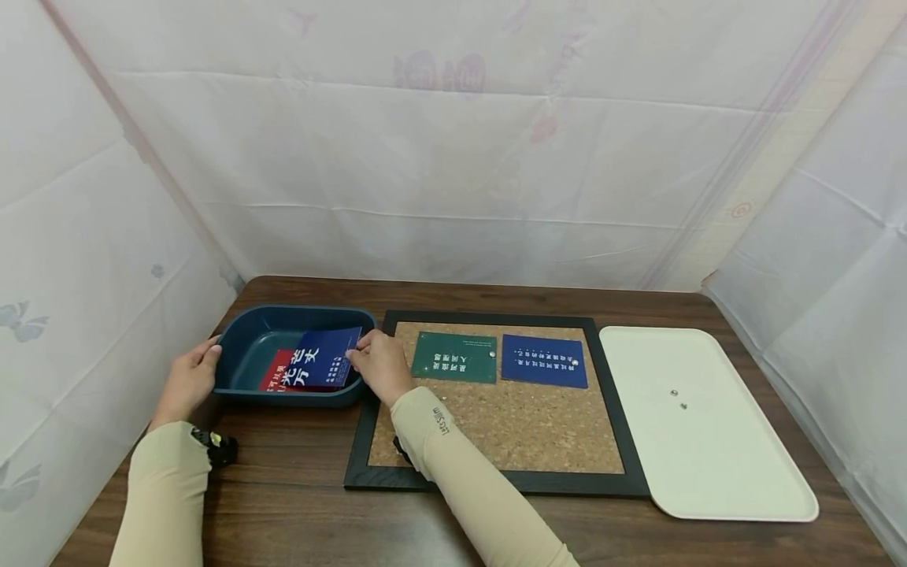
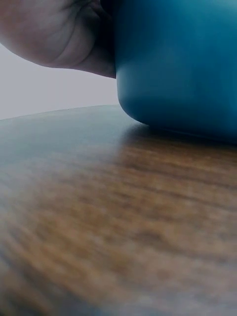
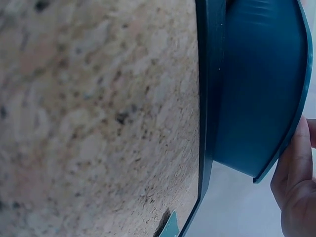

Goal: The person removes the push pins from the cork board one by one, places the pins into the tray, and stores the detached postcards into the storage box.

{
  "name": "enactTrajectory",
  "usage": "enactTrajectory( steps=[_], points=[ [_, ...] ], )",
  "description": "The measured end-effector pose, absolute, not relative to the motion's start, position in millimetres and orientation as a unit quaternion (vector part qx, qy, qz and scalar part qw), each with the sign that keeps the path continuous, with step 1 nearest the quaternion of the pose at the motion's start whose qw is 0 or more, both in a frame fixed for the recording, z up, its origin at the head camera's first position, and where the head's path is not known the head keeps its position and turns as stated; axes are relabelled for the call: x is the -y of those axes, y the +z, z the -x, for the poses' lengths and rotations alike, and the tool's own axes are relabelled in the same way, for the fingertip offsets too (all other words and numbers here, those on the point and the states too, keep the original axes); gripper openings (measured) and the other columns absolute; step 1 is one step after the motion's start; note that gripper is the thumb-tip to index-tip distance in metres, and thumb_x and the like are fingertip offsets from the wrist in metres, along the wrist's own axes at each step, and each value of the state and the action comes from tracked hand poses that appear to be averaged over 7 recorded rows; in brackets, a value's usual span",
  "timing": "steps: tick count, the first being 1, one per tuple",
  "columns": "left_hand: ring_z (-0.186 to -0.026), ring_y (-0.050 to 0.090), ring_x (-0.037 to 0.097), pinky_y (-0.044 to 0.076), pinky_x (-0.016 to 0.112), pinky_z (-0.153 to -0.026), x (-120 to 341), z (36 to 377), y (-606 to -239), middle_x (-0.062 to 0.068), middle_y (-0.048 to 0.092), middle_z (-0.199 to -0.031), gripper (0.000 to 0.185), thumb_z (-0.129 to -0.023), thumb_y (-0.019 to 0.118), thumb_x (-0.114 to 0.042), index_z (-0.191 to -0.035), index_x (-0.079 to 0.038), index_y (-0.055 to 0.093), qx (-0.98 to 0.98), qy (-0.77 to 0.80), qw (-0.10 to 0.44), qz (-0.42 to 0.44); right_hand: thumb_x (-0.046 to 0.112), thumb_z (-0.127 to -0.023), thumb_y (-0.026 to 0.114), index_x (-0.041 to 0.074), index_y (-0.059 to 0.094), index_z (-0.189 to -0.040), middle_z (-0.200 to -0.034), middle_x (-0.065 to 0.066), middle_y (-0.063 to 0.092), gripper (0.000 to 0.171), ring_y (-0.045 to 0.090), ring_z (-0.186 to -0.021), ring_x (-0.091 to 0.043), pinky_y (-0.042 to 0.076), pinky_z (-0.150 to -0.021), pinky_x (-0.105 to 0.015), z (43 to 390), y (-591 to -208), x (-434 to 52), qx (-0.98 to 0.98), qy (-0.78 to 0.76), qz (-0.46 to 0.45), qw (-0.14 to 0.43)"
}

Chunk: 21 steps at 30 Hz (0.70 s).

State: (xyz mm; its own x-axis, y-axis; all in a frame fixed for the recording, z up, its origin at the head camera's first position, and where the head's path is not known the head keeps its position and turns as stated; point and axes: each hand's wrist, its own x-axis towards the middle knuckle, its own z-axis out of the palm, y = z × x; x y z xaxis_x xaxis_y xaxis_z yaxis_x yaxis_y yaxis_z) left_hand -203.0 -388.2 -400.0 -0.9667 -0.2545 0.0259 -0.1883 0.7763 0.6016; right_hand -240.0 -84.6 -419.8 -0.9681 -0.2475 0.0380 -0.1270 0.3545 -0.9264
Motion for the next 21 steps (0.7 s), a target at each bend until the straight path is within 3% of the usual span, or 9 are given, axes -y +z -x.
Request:
enactTrajectory(
  steps=[9, 21],
  points=[
    [-0.136, 0.018, 0.058, 0.019, 0.069, -0.108, 388.7, 203.2, -401.3, 0.038, 0.021, -0.148, 0.062, -0.105, 0.020, -0.040, -0.149, 0.004, 0.023, 0.941, -0.314, 0.065, -0.107, 0.022, -0.092, 0.066, 0.003, 0.068, -0.113, -0.092, -0.006, 0.074, 0.029, 0.068, -0.075, -0.007, 0.057, -0.068, -0.021, 241.0, -420.9, 84.7, -0.825, -0.551, 0.119, 0.051],
    [-0.136, 0.019, 0.058, 0.019, 0.070, -0.107, 389.0, 203.5, -401.4, 0.038, 0.020, -0.148, 0.062, -0.105, 0.019, -0.039, -0.149, 0.004, 0.022, 0.942, -0.314, 0.058, -0.107, 0.020, -0.093, 0.065, 0.007, 0.068, -0.098, -0.083, -0.002, 0.071, 0.014, 0.063, -0.068, -0.005, 0.051, -0.059, -0.018, 240.6, -424.2, 82.4, -0.817, -0.559, 0.135, 0.048]
  ],
)
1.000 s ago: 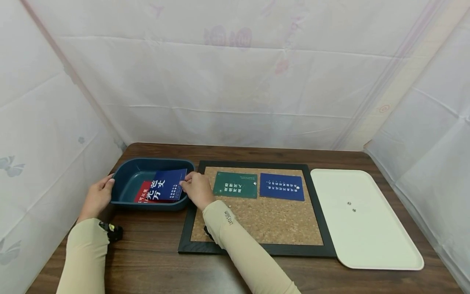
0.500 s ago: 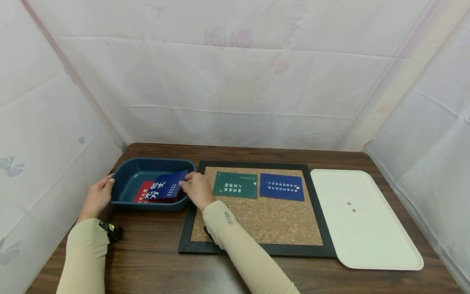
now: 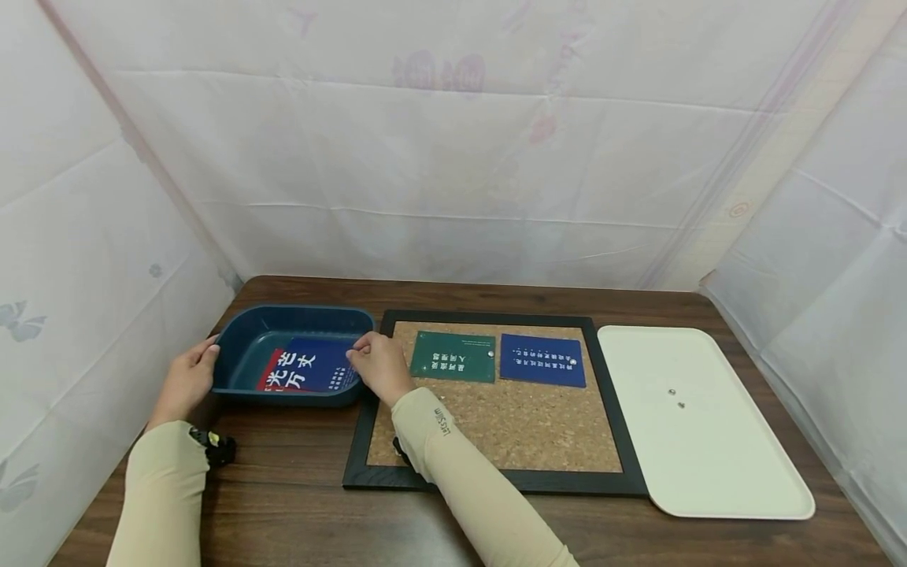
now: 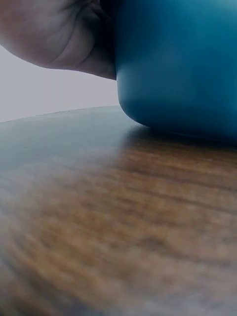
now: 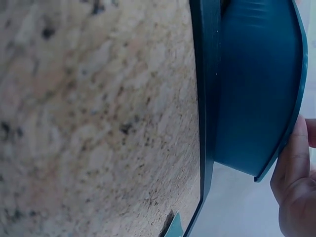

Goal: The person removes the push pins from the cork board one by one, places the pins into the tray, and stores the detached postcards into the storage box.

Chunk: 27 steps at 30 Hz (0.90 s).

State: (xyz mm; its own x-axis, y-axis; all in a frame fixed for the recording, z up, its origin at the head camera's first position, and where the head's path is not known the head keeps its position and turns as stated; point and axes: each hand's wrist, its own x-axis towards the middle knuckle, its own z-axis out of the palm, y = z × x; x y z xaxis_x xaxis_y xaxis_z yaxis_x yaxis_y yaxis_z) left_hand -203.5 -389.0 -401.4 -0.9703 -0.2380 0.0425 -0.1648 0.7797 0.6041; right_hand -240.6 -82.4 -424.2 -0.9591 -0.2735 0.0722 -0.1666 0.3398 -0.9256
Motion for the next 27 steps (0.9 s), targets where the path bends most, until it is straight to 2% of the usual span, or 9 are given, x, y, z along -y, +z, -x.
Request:
enactTrajectory(
  steps=[8, 15, 27],
  points=[
    [-0.135, 0.019, 0.059, 0.020, 0.070, -0.107, 389.7, 204.1, -399.4, 0.039, 0.020, -0.147, 0.061, -0.105, 0.019, -0.038, -0.149, 0.005, 0.023, 0.947, -0.298, 0.052, -0.103, 0.016, -0.098, 0.056, 0.007, 0.068, -0.101, -0.087, -0.003, 0.071, 0.016, 0.066, -0.075, -0.006, 0.050, -0.061, -0.017, 239.5, -425.6, 77.8, -0.801, -0.572, 0.164, 0.063],
    [-0.134, 0.020, 0.059, 0.021, 0.069, -0.106, 387.5, 203.2, -394.9, 0.041, 0.021, -0.145, 0.060, -0.106, 0.020, -0.035, -0.147, 0.009, 0.023, 0.952, -0.286, 0.044, -0.101, 0.013, -0.100, 0.051, 0.003, 0.067, -0.107, -0.092, -0.007, 0.071, 0.020, 0.070, -0.083, -0.011, 0.055, -0.070, -0.019, 239.0, -426.7, 77.3, -0.788, -0.588, 0.164, 0.079],
    [-0.130, 0.025, 0.061, 0.026, 0.070, -0.103, 385.4, 205.6, -384.3, 0.043, 0.025, -0.142, 0.059, -0.106, 0.019, -0.030, -0.144, 0.015, 0.024, 0.966, -0.244, 0.013, -0.084, 0.016, -0.102, 0.047, 0.002, 0.066, -0.110, -0.099, -0.008, 0.068, 0.024, 0.068, -0.089, -0.013, 0.055, -0.077, -0.018, 237.2, -431.0, 70.5, -0.751, -0.625, 0.194, 0.091]
  ],
)
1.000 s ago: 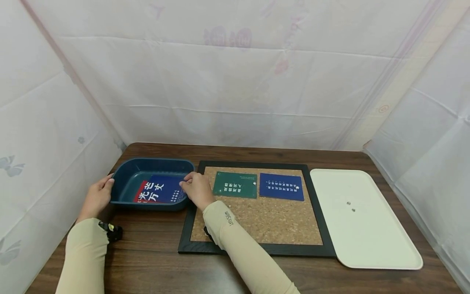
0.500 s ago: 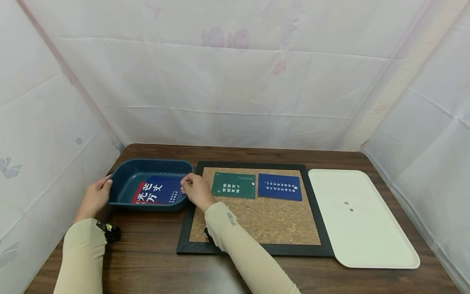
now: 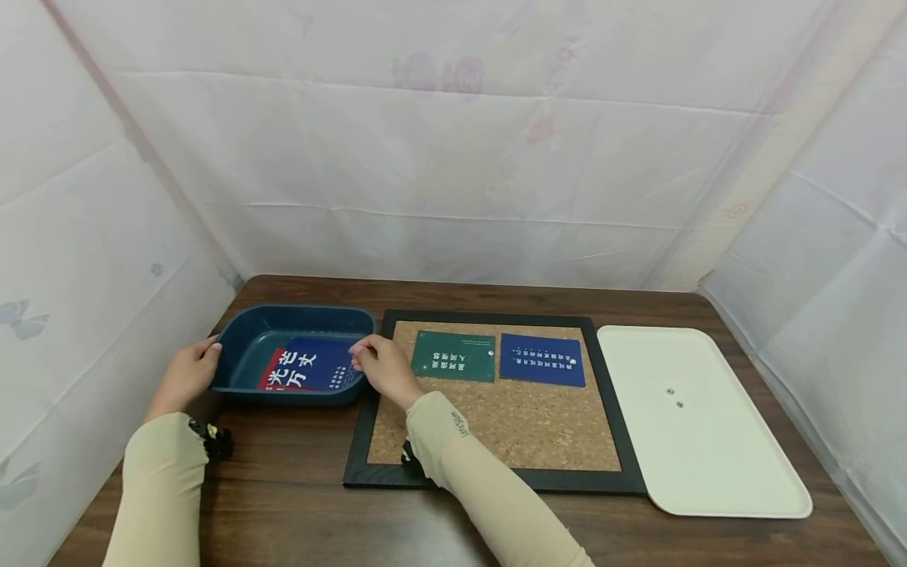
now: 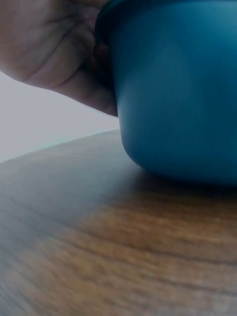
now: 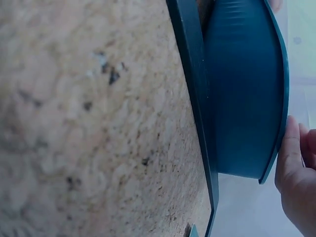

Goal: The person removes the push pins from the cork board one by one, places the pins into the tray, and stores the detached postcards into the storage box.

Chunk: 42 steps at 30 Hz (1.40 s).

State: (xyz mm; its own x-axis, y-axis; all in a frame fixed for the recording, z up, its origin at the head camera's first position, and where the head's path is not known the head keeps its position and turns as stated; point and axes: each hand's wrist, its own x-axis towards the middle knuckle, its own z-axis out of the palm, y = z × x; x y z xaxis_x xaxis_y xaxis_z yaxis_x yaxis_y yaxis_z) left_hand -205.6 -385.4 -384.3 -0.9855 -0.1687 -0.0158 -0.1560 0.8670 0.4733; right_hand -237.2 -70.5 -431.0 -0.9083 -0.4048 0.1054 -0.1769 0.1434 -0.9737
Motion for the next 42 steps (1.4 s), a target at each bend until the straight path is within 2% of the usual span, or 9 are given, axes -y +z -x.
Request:
enactTrajectory(
  steps=[5, 9, 12, 15, 20, 22, 25, 34, 42],
  points=[
    [-0.129, 0.026, 0.062, 0.027, 0.069, -0.102, 382.5, 206.3, -379.0, 0.044, 0.025, -0.141, 0.061, -0.106, 0.018, -0.031, -0.143, 0.017, 0.023, 0.973, -0.219, 0.002, -0.079, 0.018, -0.102, 0.048, 0.001, 0.065, -0.113, -0.101, -0.009, 0.067, 0.027, 0.067, -0.090, -0.013, 0.055, -0.077, -0.017, 239.2, -432.0, 63.8, -0.726, -0.647, 0.205, 0.109],
    [-0.130, 0.022, 0.063, 0.024, 0.069, -0.104, 379.5, 204.8, -377.9, 0.045, 0.020, -0.143, 0.064, -0.105, 0.019, -0.034, -0.144, 0.017, 0.019, 0.977, -0.201, 0.002, -0.074, 0.020, -0.102, 0.049, 0.000, 0.064, -0.114, -0.105, -0.014, 0.067, 0.027, 0.067, -0.090, -0.014, 0.056, -0.079, -0.023, 241.6, -431.4, 53.9, -0.718, -0.651, 0.215, 0.120],
    [-0.130, 0.020, 0.063, 0.021, 0.069, -0.106, 376.3, 205.1, -379.8, 0.046, 0.019, -0.142, 0.062, -0.106, 0.022, -0.032, -0.143, 0.018, 0.020, 0.980, -0.188, 0.032, -0.058, 0.022, -0.102, 0.050, 0.003, 0.065, -0.113, -0.104, -0.013, 0.068, 0.027, 0.067, -0.090, -0.018, 0.057, -0.082, -0.031, 243.6, -429.7, 43.7, -0.723, -0.645, 0.216, 0.124],
    [-0.128, 0.021, 0.066, 0.020, 0.069, -0.106, 371.3, 208.6, -382.2, 0.048, 0.022, -0.140, 0.058, -0.105, 0.026, -0.026, -0.140, 0.021, 0.026, 0.981, -0.172, 0.078, -0.038, 0.024, -0.101, 0.051, 0.005, 0.066, -0.111, -0.101, -0.010, 0.069, 0.026, 0.068, -0.094, -0.025, 0.057, -0.081, -0.032, 247.5, -429.4, 32.6, -0.734, -0.633, 0.211, 0.126],
    [-0.125, 0.023, 0.068, 0.019, 0.071, -0.106, 356.1, 214.2, -381.9, 0.049, 0.025, -0.138, 0.055, -0.105, 0.030, -0.023, -0.138, 0.021, 0.029, 0.981, -0.160, 0.108, -0.026, 0.023, -0.101, 0.050, 0.003, 0.066, -0.113, -0.106, -0.018, 0.068, 0.028, 0.065, -0.101, -0.034, 0.056, -0.084, -0.038, 252.0, -430.5, 11.5, -0.740, -0.620, 0.223, 0.132],
    [-0.127, 0.021, 0.067, 0.017, 0.070, -0.108, 348.3, 216.1, -381.4, 0.049, 0.023, -0.140, 0.055, -0.105, 0.029, -0.023, -0.139, 0.021, 0.028, 0.980, -0.166, 0.105, -0.021, 0.022, -0.102, 0.049, 0.001, 0.064, -0.116, -0.109, -0.022, 0.066, 0.030, 0.064, -0.102, -0.037, 0.054, -0.087, -0.045, 252.8, -431.2, 1.6, -0.737, -0.620, 0.230, 0.140],
    [-0.132, 0.017, 0.065, 0.012, 0.068, -0.111, 336.0, 220.2, -381.4, 0.048, 0.020, -0.141, 0.055, -0.106, 0.029, -0.022, -0.140, 0.021, 0.026, 0.979, -0.174, 0.102, -0.003, 0.022, -0.102, 0.049, 0.000, 0.062, -0.119, -0.112, -0.023, 0.065, 0.031, 0.063, -0.102, -0.038, 0.053, -0.088, -0.049, 254.7, -434.1, -13.6, -0.739, -0.613, 0.238, 0.146],
    [-0.138, 0.002, 0.060, 0.004, 0.068, -0.112, 298.3, 226.7, -379.8, 0.041, 0.006, -0.151, 0.059, -0.107, 0.023, -0.028, -0.148, 0.013, 0.014, 0.981, -0.185, 0.051, 0.035, 0.020, -0.102, 0.049, 0.000, 0.062, -0.120, -0.109, -0.019, 0.066, 0.030, 0.064, -0.102, -0.035, 0.054, -0.089, -0.046, 261.6, -438.1, -59.3, -0.757, -0.608, 0.198, 0.137],
    [-0.142, 0.002, 0.054, 0.006, 0.067, -0.113, 267.0, 230.1, -377.9, 0.032, 0.006, -0.156, 0.060, -0.107, 0.026, -0.031, -0.152, 0.005, 0.010, 0.981, -0.175, 0.033, 0.071, 0.023, -0.101, 0.052, 0.001, 0.060, -0.122, -0.114, -0.020, 0.064, 0.031, 0.063, -0.106, -0.036, 0.053, -0.091, -0.047, 265.1, -444.3, -104.3, -0.768, -0.608, 0.160, 0.124]
  ],
)
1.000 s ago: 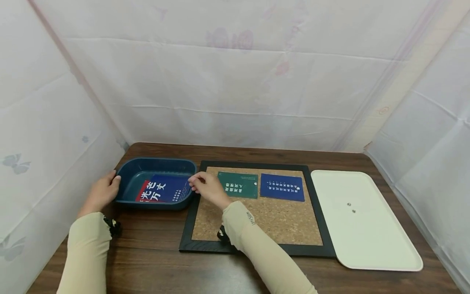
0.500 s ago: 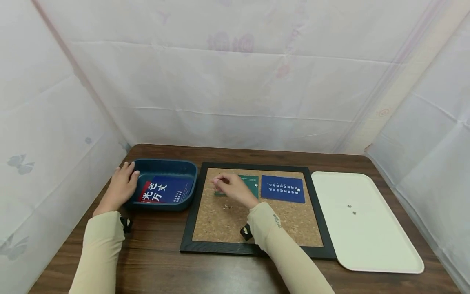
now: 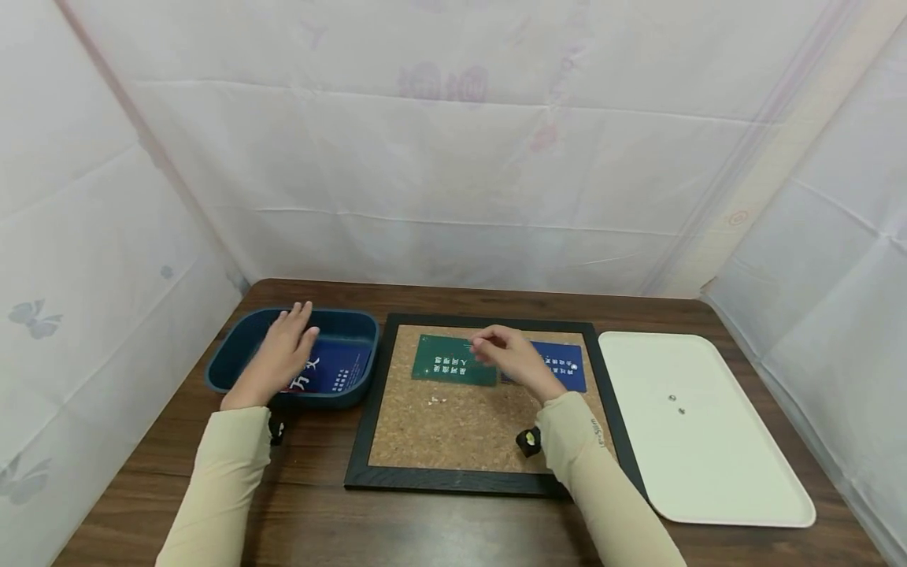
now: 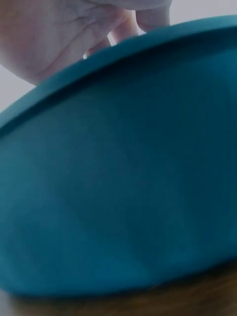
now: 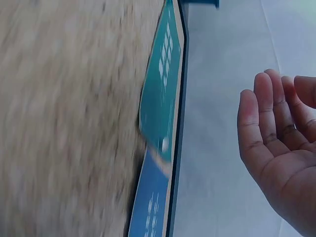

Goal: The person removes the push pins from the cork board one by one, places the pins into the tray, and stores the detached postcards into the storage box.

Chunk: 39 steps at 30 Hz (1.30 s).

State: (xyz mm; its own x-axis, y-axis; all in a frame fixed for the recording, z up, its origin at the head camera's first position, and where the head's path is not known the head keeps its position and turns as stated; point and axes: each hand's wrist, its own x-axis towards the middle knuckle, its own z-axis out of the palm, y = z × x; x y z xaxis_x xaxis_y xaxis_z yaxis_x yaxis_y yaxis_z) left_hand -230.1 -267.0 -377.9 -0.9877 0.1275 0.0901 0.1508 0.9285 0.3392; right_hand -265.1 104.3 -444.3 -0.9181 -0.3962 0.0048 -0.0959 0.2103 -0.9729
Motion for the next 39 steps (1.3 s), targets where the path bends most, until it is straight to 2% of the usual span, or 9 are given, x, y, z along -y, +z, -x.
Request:
enactTrajectory(
  steps=[11, 16, 23, 30, 39],
  points=[
    [-0.148, 0.003, 0.039, 0.009, 0.060, -0.118, 207.1, 243.4, -385.2, 0.017, 0.007, -0.161, 0.057, -0.106, 0.030, -0.031, -0.155, -0.007, 0.012, 0.979, -0.150, 0.019, 0.140, 0.020, -0.100, 0.053, -0.001, 0.059, -0.123, -0.117, -0.019, 0.064, 0.032, 0.064, -0.105, -0.029, 0.054, -0.092, -0.043, 266.0, -459.0, -148.8, -0.784, -0.599, 0.122, 0.110],
    [-0.149, 0.006, 0.034, 0.011, 0.055, -0.120, 174.7, 247.7, -389.7, 0.012, 0.009, -0.162, 0.056, -0.106, 0.032, -0.031, -0.155, -0.010, 0.015, 0.975, -0.137, 0.014, 0.176, 0.020, -0.099, 0.054, -0.002, 0.058, -0.124, -0.115, -0.019, 0.064, 0.033, 0.065, -0.105, -0.032, 0.055, -0.090, -0.043, 265.4, -462.0, -162.6, -0.794, -0.591, 0.105, 0.101],
    [-0.150, 0.008, 0.028, 0.014, 0.051, -0.120, 134.5, 251.9, -398.7, 0.009, 0.011, -0.162, 0.055, -0.106, 0.032, -0.032, -0.155, -0.012, 0.015, 0.965, -0.119, -0.005, 0.235, 0.023, -0.099, 0.055, -0.003, 0.060, -0.122, -0.114, -0.022, 0.065, 0.035, 0.064, -0.104, -0.034, 0.055, -0.088, -0.045, 264.6, -465.2, -181.0, -0.805, -0.580, 0.092, 0.089],
    [-0.149, 0.012, 0.031, 0.016, 0.051, -0.120, 103.4, 259.1, -408.2, 0.011, 0.013, -0.161, 0.056, -0.106, 0.034, -0.031, -0.154, -0.010, 0.017, 0.952, -0.113, -0.041, 0.282, 0.027, -0.099, 0.054, -0.003, 0.058, -0.125, -0.118, -0.023, 0.062, 0.040, 0.062, -0.108, -0.035, 0.054, -0.092, -0.045, 264.8, -468.8, -195.6, -0.803, -0.584, 0.072, 0.089],
    [-0.149, 0.015, 0.026, 0.016, 0.042, -0.122, 68.3, 267.2, -417.8, 0.008, 0.015, -0.162, 0.055, -0.106, 0.036, -0.029, -0.155, -0.013, 0.016, 0.943, -0.093, -0.070, 0.313, 0.027, -0.100, 0.053, -0.002, 0.056, -0.128, -0.122, -0.022, 0.061, 0.041, 0.063, -0.110, -0.032, 0.053, -0.094, -0.041, 266.4, -476.5, -208.6, -0.812, -0.575, 0.047, 0.089]
  ],
)
